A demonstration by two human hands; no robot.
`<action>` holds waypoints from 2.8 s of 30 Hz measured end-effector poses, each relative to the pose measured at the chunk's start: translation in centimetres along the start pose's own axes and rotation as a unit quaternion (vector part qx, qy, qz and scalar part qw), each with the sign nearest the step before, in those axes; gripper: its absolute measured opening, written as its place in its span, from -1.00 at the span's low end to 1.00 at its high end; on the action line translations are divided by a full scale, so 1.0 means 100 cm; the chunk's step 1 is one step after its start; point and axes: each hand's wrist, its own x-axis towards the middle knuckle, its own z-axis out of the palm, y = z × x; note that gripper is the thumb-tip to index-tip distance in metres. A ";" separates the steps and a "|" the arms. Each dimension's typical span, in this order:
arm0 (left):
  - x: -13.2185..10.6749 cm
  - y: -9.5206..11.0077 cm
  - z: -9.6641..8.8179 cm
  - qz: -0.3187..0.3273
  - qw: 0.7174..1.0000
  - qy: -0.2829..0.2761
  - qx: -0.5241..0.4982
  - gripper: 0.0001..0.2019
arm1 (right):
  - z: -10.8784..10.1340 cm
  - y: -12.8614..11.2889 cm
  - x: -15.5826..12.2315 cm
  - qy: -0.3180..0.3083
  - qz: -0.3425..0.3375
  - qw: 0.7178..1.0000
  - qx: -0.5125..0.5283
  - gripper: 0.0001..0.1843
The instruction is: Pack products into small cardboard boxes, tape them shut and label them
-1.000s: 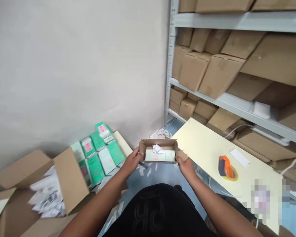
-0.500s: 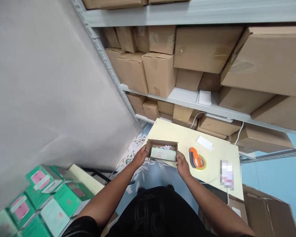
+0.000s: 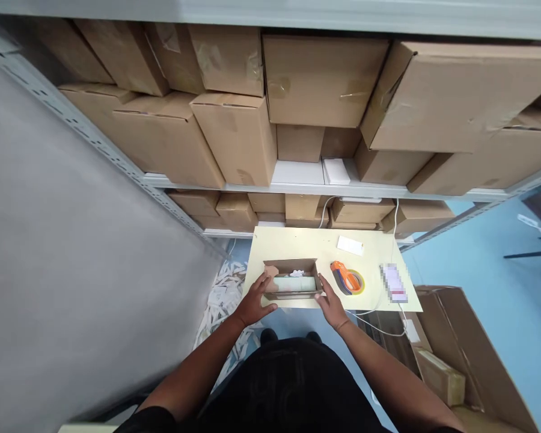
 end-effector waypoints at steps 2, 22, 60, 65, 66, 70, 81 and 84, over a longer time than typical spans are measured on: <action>0.002 -0.005 -0.003 0.013 1.000 -0.007 0.013 -0.09 | -0.001 -0.008 -0.001 -0.053 -0.038 0.995 -0.071 -0.12; 0.049 0.009 -0.034 -0.057 0.998 0.002 0.033 -0.28 | 0.024 -0.008 0.025 0.071 0.052 0.990 -0.106 -0.12; 0.048 0.031 -0.014 -0.306 0.847 0.082 -0.427 -0.39 | 0.010 -0.114 0.071 -0.182 0.072 0.974 -0.113 -0.46; 0.046 0.017 -0.009 -0.287 0.817 0.087 -0.492 -0.39 | 0.016 -0.117 0.077 -0.190 0.076 0.969 -0.140 -0.45; 0.046 0.014 -0.008 -0.285 0.811 0.083 -0.505 -0.38 | 0.016 -0.117 0.077 -0.194 0.076 0.969 -0.134 -0.45; 0.049 0.009 -0.011 -0.271 0.794 0.051 -0.543 -0.32 | 0.016 -0.114 0.076 -0.208 0.054 0.973 -0.083 -0.46; 0.046 0.017 -0.024 -0.270 0.787 0.038 -0.553 -0.68 | 0.013 -0.120 0.088 -0.211 0.058 0.974 -0.057 -0.49; 0.048 0.016 -0.018 -0.283 0.812 0.059 -0.507 -0.72 | 0.013 -0.120 0.087 -0.215 0.077 0.970 -0.083 -0.48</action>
